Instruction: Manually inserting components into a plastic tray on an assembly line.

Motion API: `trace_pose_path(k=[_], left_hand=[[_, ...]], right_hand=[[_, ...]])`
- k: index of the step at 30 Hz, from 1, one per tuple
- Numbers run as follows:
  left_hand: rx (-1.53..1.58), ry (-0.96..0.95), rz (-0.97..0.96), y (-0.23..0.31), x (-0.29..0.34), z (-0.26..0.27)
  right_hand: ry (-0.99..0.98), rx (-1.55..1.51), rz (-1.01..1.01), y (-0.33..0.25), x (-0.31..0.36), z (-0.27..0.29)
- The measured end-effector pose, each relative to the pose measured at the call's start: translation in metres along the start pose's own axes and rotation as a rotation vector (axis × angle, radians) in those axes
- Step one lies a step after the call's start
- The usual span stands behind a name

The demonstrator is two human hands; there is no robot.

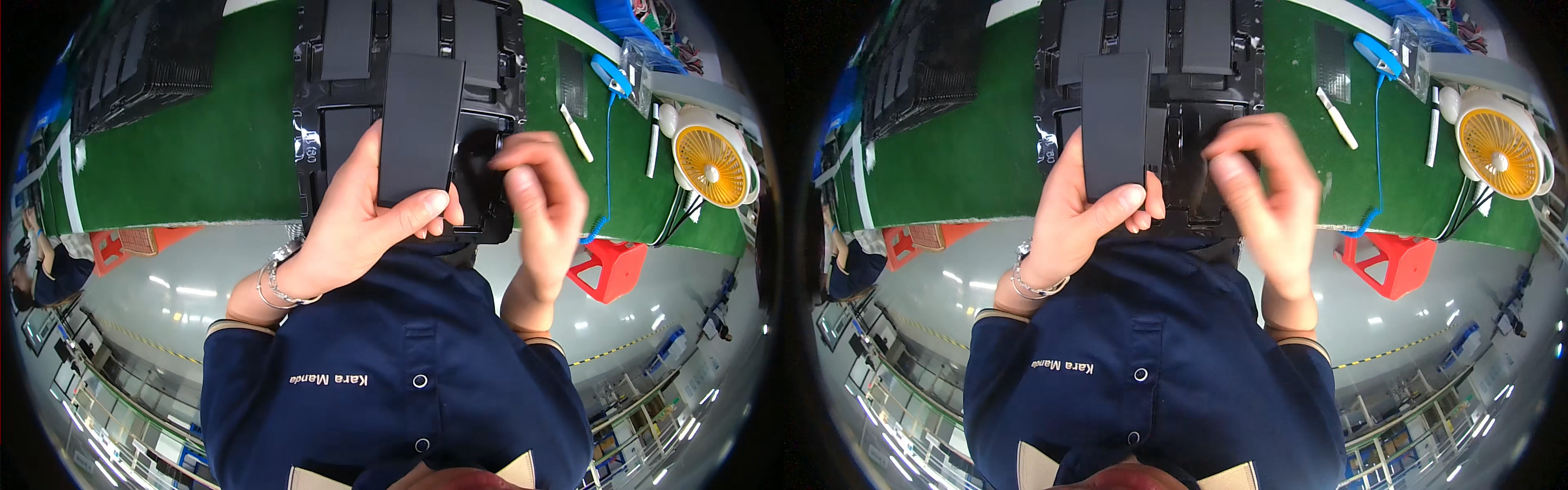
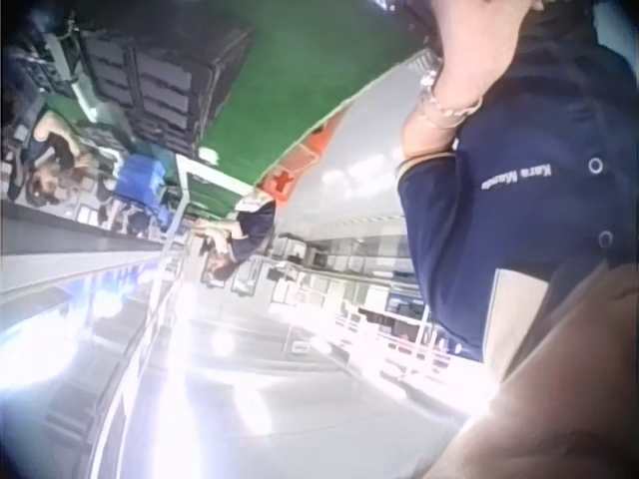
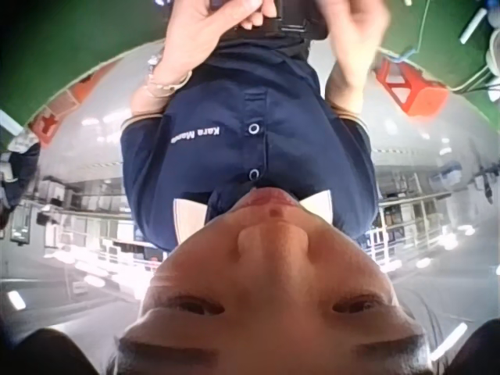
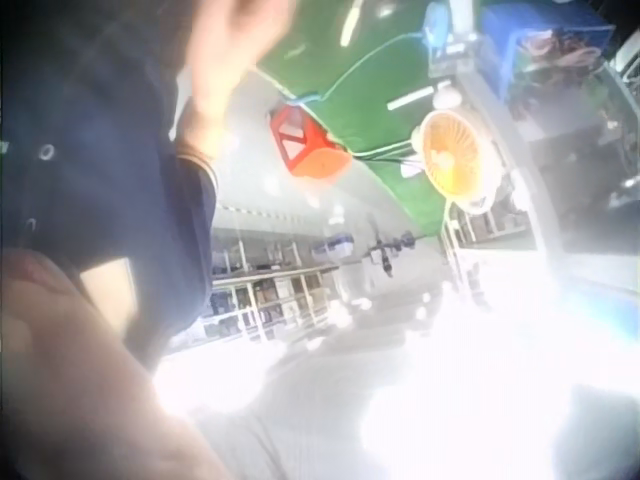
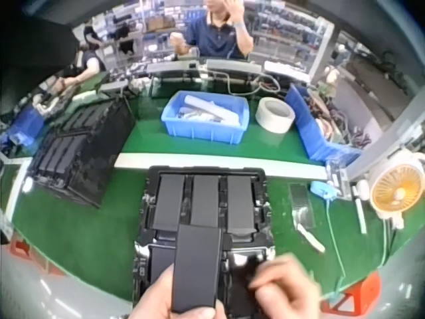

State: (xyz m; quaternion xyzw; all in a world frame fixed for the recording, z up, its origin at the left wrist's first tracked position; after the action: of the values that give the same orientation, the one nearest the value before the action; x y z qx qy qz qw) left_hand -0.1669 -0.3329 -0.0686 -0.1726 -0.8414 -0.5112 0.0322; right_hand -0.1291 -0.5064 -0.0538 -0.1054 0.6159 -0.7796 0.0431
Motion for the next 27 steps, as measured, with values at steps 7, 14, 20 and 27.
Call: trace_pose_path(k=[7, 14, 20, 27], left_hand=[[-0.017, 0.024, -0.073, -0.006, 0.006, -0.006], [-0.082, 0.058, -0.172, -0.005, 0.012, -0.006], [-0.047, 0.06, -0.255, -0.003, 0.017, -0.001], [-0.11, 0.14, -0.303, -0.006, 0.022, 0.004]], right_hand=[[-0.258, -0.408, -0.163, -0.002, 0.006, -0.035], [-0.211, -0.281, -0.105, -0.001, 0.011, -0.04], [-0.32, -0.503, -0.149, -0.005, 0.012, -0.053], [-0.226, -0.335, -0.133, -0.01, 0.015, -0.056]])
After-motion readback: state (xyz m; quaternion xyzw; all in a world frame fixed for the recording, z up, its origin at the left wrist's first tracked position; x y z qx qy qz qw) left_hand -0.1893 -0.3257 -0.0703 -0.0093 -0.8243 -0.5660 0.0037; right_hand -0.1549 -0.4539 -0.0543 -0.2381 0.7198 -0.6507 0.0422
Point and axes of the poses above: each hand's wrist, its own x-axis away from the middle knuckle, its own z-axis out of the back of the hand, y = z × x, the point moved 6 cm from there along -x, towards the middle knuckle, and after that the axes turned 7 degrees about -z, right-handed, at the moved point
